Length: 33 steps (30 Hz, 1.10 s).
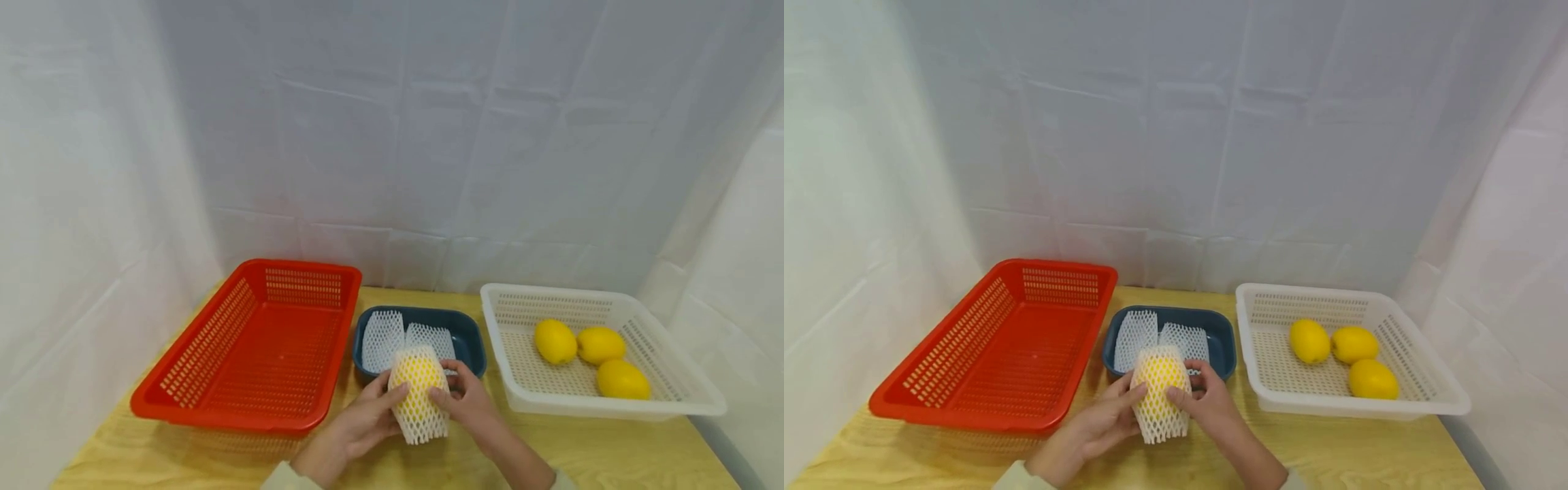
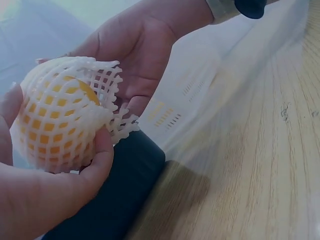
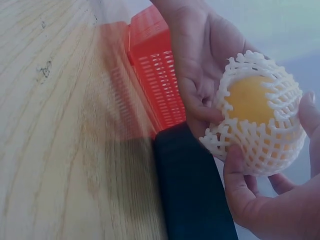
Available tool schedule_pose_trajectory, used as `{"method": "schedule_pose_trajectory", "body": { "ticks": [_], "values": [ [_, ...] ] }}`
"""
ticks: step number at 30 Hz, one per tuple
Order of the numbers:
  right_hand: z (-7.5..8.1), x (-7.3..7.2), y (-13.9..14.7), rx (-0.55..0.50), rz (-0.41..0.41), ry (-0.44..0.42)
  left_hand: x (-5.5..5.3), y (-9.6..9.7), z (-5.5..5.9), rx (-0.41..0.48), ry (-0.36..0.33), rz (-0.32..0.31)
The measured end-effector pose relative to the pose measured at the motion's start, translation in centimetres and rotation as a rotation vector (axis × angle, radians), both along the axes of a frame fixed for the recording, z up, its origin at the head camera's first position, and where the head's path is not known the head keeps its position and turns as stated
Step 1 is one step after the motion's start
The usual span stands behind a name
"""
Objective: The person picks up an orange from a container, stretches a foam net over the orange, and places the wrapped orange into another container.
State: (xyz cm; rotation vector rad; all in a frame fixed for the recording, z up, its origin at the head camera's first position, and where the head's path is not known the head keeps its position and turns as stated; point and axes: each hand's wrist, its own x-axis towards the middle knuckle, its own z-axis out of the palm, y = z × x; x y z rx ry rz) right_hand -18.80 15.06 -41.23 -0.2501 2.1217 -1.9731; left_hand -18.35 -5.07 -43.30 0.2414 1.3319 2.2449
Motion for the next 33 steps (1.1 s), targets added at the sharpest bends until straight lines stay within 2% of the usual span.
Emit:
{"method": "schedule_pose_trajectory", "body": {
  "ticks": [4,9,15,18,21,25,28,31,33],
  "values": [
    [0.1,0.2,0.2,-0.002,0.0,0.008,0.3,0.3,0.4,-0.079,0.032,0.034],
    [0.2,0.4,0.3,0.011,-0.004,0.05,0.8,0.9,1.5,-0.173,0.045,0.086],
    [0.7,0.7,-0.1,-0.023,0.004,0.113,1.6,1.0,3.1,-0.223,0.084,0.174],
    [0.6,0.9,-0.2,-0.067,0.009,0.152,1.8,0.4,4.4,-0.216,0.125,0.202],
    [0.7,1.0,-0.6,-0.111,0.03,0.152,1.8,-0.7,6.1,-0.194,0.188,0.191],
    [0.7,0.8,-1.5,-0.109,0.043,0.129,1.8,-2.2,8.3,-0.185,0.29,0.161],
    [0.8,0.5,-2.6,-0.087,0.062,0.152,1.9,-3.3,9.9,-0.221,0.357,0.177],
    [0.9,0.2,-4.1,-0.04,0.097,0.223,1.7,-4.7,11.2,-0.281,0.418,0.215],
    [1.0,0.0,-5.2,0.046,0.096,0.319,1.3,-5.9,11.9,-0.314,0.45,0.247]
  ]
}}
